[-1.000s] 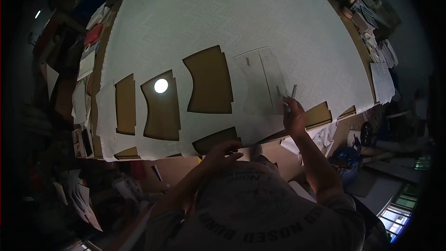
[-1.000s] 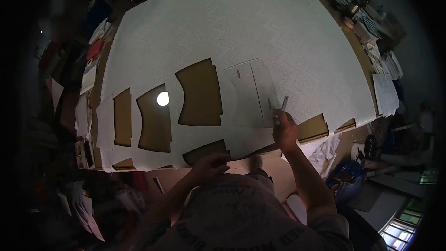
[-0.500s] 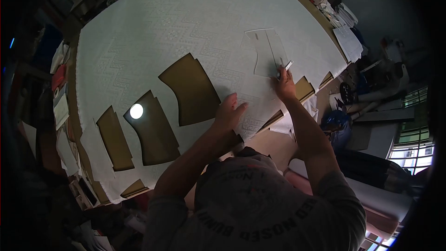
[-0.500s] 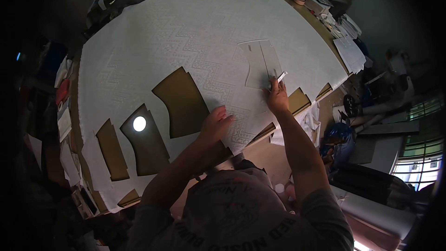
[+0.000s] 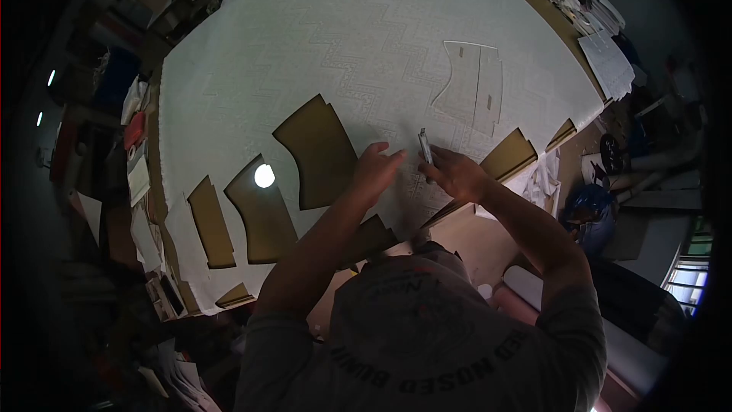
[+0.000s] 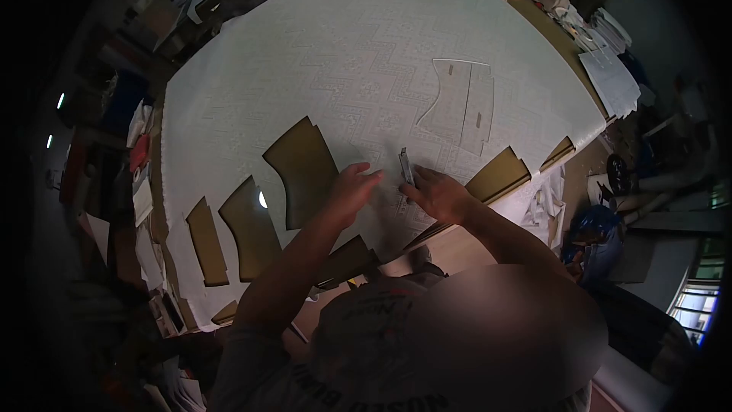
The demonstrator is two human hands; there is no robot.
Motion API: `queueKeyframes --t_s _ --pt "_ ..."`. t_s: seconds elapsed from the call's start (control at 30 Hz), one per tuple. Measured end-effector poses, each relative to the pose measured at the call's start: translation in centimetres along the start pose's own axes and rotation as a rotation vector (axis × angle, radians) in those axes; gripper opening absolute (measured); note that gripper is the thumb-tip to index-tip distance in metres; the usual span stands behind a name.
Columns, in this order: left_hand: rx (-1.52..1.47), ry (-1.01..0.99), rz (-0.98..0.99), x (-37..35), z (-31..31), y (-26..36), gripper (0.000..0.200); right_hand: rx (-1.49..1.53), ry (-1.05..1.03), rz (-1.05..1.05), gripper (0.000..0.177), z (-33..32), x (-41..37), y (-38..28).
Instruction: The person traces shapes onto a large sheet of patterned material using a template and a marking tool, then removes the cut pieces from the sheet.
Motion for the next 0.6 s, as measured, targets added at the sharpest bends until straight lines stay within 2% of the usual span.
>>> queueKeyframes --t_s 0.07,0.13,0.2,0.27,0.33,0.4,0.43,0.47,0.5,0.53,0.57,0.6 --pt "-0.045 0.07 0.028 1.3 0.6 -1.5 0.072 -0.026 -0.008 -0.058 0.041 0.5 0.1 0.6" --pt "-0.092 0.134 0.047 2.2 0.8 -2.8 0.064 0.056 -0.004 0.015 0.041 -0.6 1.0 0.5" --pt "0.148 0.005 -0.011 3.6 0.2 -2.7 0.052 0.071 0.007 0.044 0.044 0.1 1.2 0.8" --pt "0.054 0.058 -0.025 4.4 0.0 -2.4 0.05 0.082 0.013 0.046 0.047 0.1 1.7 0.7" --pt "-0.034 0.122 -0.03 3.8 -0.7 -0.9 0.049 0.163 0.141 0.034 0.052 -0.4 1.6 -0.5" --pt "0.105 0.136 -0.018 1.7 -1.0 0.6 0.05 0.181 0.057 0.027 0.05 1.0 0.8 -1.5" --pt "0.1 0.16 -0.019 2.0 -1.2 -0.8 0.05 0.185 -0.02 0.051 0.048 1.5 0.6 -2.2" --pt "0.271 0.242 0.102 2.7 -1.3 -2.5 0.048 0.185 -0.017 0.029 0.048 1.9 0.6 -2.9" --pt "0.444 0.32 0.222 2.8 -1.2 -3.6 0.046 0.286 0.075 0.028 0.043 2.0 1.0 -4.0" --pt "0.441 0.341 0.221 1.4 -1.5 -3.8 0.046 0.391 0.162 0.026 0.038 2.0 1.1 -4.6" --pt "0.417 0.4 0.196 -0.7 -2.4 -4.5 0.043 0.397 0.16 0.007 0.038 1.7 1.1 -4.9" --pt "0.391 0.467 0.166 -2.6 -3.5 -5.2 0.039 0.372 0.244 0.074 0.038 1.4 1.3 -4.9"
Point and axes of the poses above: each hand's wrist, its own x-axis towards the middle knuckle, its own z-axis out of the palm, y = z × x, the point moved 1 cm from there along x, towards the middle knuckle, and after that the axes turned 9 degrees about x, right-handed, at the moved point
